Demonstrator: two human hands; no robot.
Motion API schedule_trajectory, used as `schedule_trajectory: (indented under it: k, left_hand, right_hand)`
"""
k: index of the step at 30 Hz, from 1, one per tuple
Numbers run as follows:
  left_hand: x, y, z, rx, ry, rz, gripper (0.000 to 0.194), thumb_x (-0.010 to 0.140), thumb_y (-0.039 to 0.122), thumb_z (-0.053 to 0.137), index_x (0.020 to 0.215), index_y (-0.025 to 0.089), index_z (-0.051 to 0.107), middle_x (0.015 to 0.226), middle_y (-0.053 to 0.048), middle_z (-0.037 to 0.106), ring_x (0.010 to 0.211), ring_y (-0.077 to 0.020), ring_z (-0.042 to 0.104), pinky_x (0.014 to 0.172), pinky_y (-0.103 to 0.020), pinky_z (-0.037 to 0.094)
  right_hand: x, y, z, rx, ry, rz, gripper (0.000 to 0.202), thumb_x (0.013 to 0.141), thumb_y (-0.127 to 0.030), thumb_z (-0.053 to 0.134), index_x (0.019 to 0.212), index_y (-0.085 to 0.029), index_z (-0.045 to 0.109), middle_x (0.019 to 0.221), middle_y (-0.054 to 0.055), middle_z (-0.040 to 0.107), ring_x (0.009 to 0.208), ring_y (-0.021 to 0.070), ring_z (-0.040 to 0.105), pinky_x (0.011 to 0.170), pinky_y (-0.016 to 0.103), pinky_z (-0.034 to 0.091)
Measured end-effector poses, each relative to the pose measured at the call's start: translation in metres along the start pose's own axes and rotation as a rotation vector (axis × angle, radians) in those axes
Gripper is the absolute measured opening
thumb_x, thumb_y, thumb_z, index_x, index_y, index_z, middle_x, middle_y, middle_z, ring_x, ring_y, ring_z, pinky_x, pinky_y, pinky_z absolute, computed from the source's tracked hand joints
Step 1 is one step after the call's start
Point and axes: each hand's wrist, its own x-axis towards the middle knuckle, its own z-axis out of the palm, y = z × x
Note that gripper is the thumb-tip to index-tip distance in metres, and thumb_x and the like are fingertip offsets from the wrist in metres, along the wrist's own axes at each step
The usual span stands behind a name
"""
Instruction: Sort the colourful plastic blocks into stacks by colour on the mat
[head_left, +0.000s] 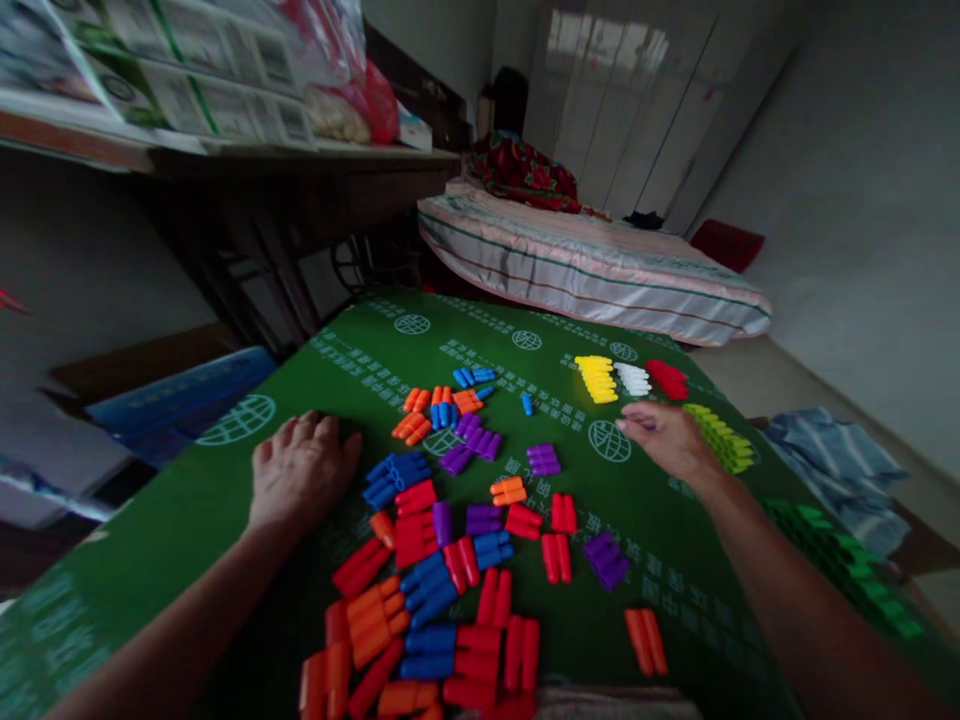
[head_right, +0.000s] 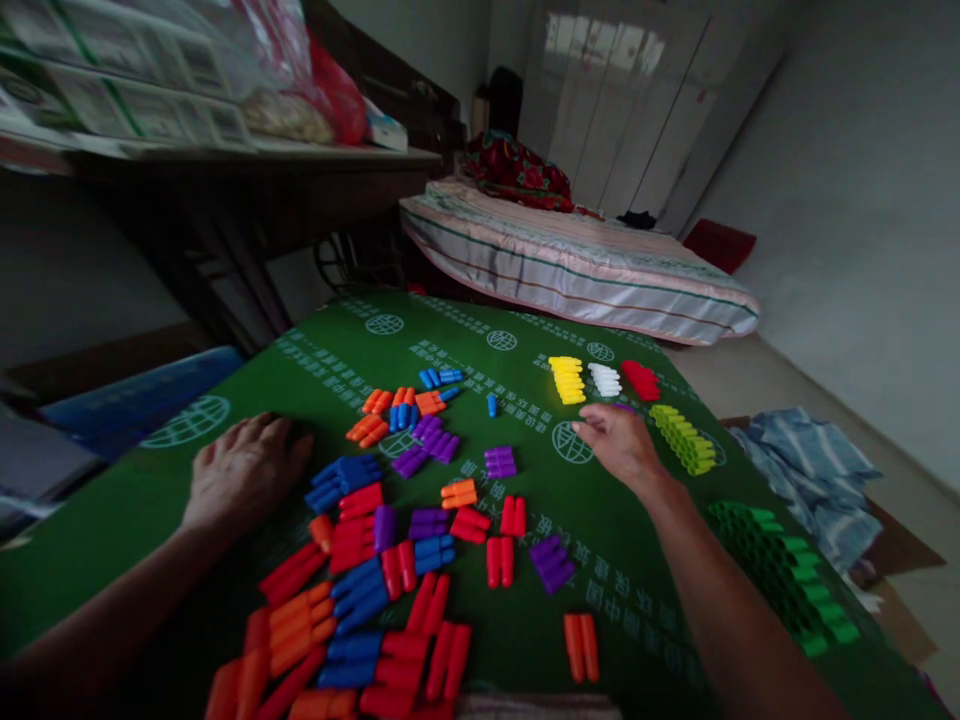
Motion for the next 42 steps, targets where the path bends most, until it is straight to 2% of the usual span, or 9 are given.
schedule_trajectory:
  k: [4, 8, 11, 13, 21, 28, 35, 38, 42]
  left_hand:
    - [-0.001, -0.001, 0.002, 0.01, 0.02, -0.018, 0.055, 0.088, 0.045, 0.025, 0.114, 0.01, 0.058, 0.129, -0.022, 0.054, 0.124, -0.0373, 0.043, 0.098, -0.052, 0.037]
    - [-0.003, -0.001, 0.003, 0.001, 0.043, -0.026, 0.054, 0.086, 0.044, 0.028, 0.115, 0.011, 0.059, 0.13, -0.023, 0.053, 0.125, -0.037, 0.044, 0.099, -0.051, 0.037]
    - [-0.004, -0.001, 0.003, 0.008, 0.049, -0.028, 0.053, 0.087, 0.044, 0.029, 0.115, 0.011, 0.059, 0.129, -0.022, 0.054, 0.125, -0.0366, 0.044, 0.099, -0.05, 0.037]
    - [-0.005, -0.002, 0.004, 0.011, 0.054, -0.026, 0.052, 0.087, 0.044, 0.029, 0.115, 0.012, 0.059, 0.129, -0.022, 0.055, 0.125, -0.0361, 0.045, 0.099, -0.05, 0.037]
    - [-0.004, -0.004, 0.01, 0.023, 0.064, -0.045, 0.05, 0.087, 0.042, 0.03, 0.114, 0.01, 0.059, 0.132, -0.02, 0.053, 0.126, -0.0356, 0.043, 0.099, -0.049, 0.036]
    - [-0.005, -0.004, 0.009, 0.042, 0.055, -0.045, 0.05, 0.088, 0.042, 0.028, 0.115, 0.011, 0.057, 0.131, -0.019, 0.053, 0.126, -0.0343, 0.043, 0.099, -0.048, 0.036]
    - [-0.003, -0.007, 0.008, 0.044, 0.04, -0.032, 0.052, 0.089, 0.043, 0.025, 0.115, 0.011, 0.056, 0.133, -0.02, 0.052, 0.127, -0.0352, 0.042, 0.1, -0.048, 0.036]
    - [-0.001, -0.008, 0.007, 0.033, 0.023, -0.033, 0.054, 0.089, 0.046, 0.024, 0.116, 0.012, 0.056, 0.131, -0.019, 0.052, 0.127, -0.0352, 0.042, 0.1, -0.048, 0.036]
    - [0.003, -0.009, 0.005, 0.026, 0.007, -0.012, 0.056, 0.089, 0.047, 0.021, 0.115, 0.012, 0.055, 0.131, -0.019, 0.052, 0.127, -0.0357, 0.04, 0.099, -0.049, 0.035]
  right_hand:
    - [-0.02, -0.054, 0.035, -0.031, -0.212, -0.169, 0.024, 0.077, -0.034, 0.064, 0.097, -0.022, 0.071, 0.091, 0.004, 0.074, 0.082, 0.0188, 0.067, 0.077, 0.031, 0.052]
    - [-0.026, -0.109, 0.069, -0.226, -0.299, -0.34, 0.024, 0.08, -0.028, 0.063, 0.102, -0.023, 0.07, 0.1, 0.004, 0.07, 0.088, 0.0174, 0.065, 0.08, 0.029, 0.048]
    - [-0.024, -0.138, 0.088, -0.344, -0.367, -0.38, 0.026, 0.081, -0.026, 0.063, 0.106, -0.023, 0.068, 0.106, 0.005, 0.067, 0.097, 0.0183, 0.063, 0.085, 0.028, 0.046]
    - [-0.023, -0.148, 0.099, -0.395, -0.404, -0.379, 0.027, 0.081, -0.026, 0.064, 0.108, -0.023, 0.067, 0.108, 0.005, 0.066, 0.102, 0.0188, 0.062, 0.087, 0.028, 0.045]
    - [-0.024, -0.148, 0.114, -0.443, -0.449, -0.337, 0.034, 0.079, -0.025, 0.066, 0.113, -0.021, 0.065, 0.111, 0.006, 0.066, 0.105, 0.0182, 0.061, 0.088, 0.025, 0.043]
    - [-0.011, -0.162, 0.124, -0.455, -0.365, -0.285, 0.024, 0.087, -0.036, 0.055, 0.105, -0.023, 0.065, 0.108, 0.005, 0.068, 0.101, 0.0183, 0.062, 0.082, 0.027, 0.044]
    - [-0.004, -0.183, 0.147, -0.48, -0.321, -0.22, 0.019, 0.083, -0.023, 0.053, 0.097, -0.021, 0.067, 0.103, 0.007, 0.072, 0.096, 0.0203, 0.065, 0.078, 0.029, 0.046]
    - [-0.004, -0.188, 0.141, -0.472, -0.289, -0.243, 0.02, 0.085, -0.025, 0.051, 0.099, -0.023, 0.066, 0.105, 0.004, 0.071, 0.096, 0.0183, 0.064, 0.079, 0.027, 0.045]
    - [-0.008, -0.177, 0.112, -0.406, -0.227, -0.282, 0.02, 0.085, -0.031, 0.053, 0.101, -0.025, 0.065, 0.104, 0.002, 0.07, 0.096, 0.0166, 0.062, 0.08, 0.025, 0.044]
